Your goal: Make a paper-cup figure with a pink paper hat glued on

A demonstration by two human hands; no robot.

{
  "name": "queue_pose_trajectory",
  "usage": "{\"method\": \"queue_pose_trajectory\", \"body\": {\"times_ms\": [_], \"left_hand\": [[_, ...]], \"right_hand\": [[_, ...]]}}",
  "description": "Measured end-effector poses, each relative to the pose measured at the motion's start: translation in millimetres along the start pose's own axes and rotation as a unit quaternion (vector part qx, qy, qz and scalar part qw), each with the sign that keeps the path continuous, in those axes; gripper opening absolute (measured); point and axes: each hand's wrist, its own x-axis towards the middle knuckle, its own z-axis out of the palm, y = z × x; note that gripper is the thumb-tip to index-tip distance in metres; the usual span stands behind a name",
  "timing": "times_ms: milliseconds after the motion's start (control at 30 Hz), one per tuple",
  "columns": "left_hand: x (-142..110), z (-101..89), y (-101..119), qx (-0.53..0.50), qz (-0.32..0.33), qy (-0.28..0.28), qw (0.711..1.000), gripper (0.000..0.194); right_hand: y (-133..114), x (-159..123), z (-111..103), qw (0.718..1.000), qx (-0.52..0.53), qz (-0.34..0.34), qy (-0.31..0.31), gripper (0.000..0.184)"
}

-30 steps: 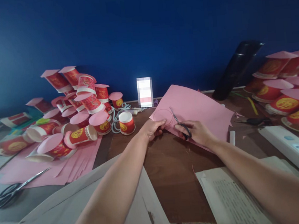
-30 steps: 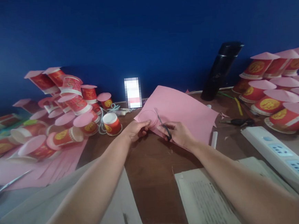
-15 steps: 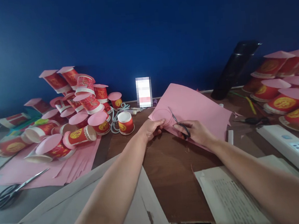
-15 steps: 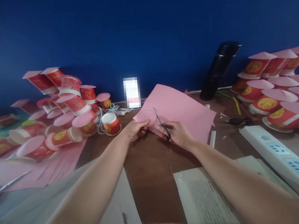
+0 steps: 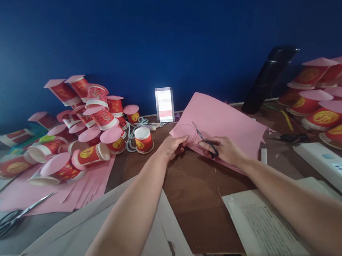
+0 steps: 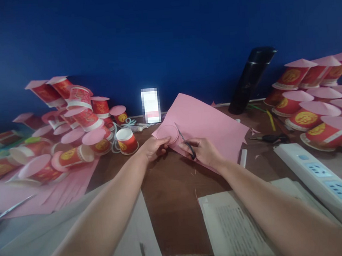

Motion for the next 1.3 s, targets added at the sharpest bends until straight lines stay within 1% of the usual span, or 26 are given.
{"method": "queue_pose_trajectory", "body": {"times_ms": [133,333,500,700,933,1167,1300], "left_hand": [[0.6,0.5,0.3,0.004,0.001,0.002,1.000,0.018],[-0.1,0.4,0.4,0.009,0.004,0.007,1.000,0.017],[1.6,-1.4,-1.7,0.018,0.015,0.016,1.000,0.020],[4.6,-2.0,-3.6,0.024,0.022,0.017,0.999,0.019],[3.2,-0.2,-2.4,0.024,0.027,0.017,0.999,0.021],[3.2,-1.0,-2.3,0.021,0.024,0.017,0.999,0.022],[2.9,-0.3,-1.5,0.023,0.025,0.024,0.999,0.020]], "right_hand": [[2.8,0.8,-1.0,1.000,0.008,-0.002,-0.003,0.046],[-0.5,0.2,-0.9,1.000,0.014,-0.001,-0.008,0.046],[-3.5,0.3,-1.8,1.000,0.013,0.008,-0.013,0.048],[-5.2,0.3,-2.4,1.000,0.012,-0.007,-0.017,0.049],[-1.6,1.3,-4.4,1.000,0.001,-0.012,-0.013,0.045],[-7.1,0.9,-3.4,1.000,0.020,-0.007,-0.016,0.045],[-7.5,0.9,-3.4,1.000,0.018,0.003,-0.005,0.047]]}}
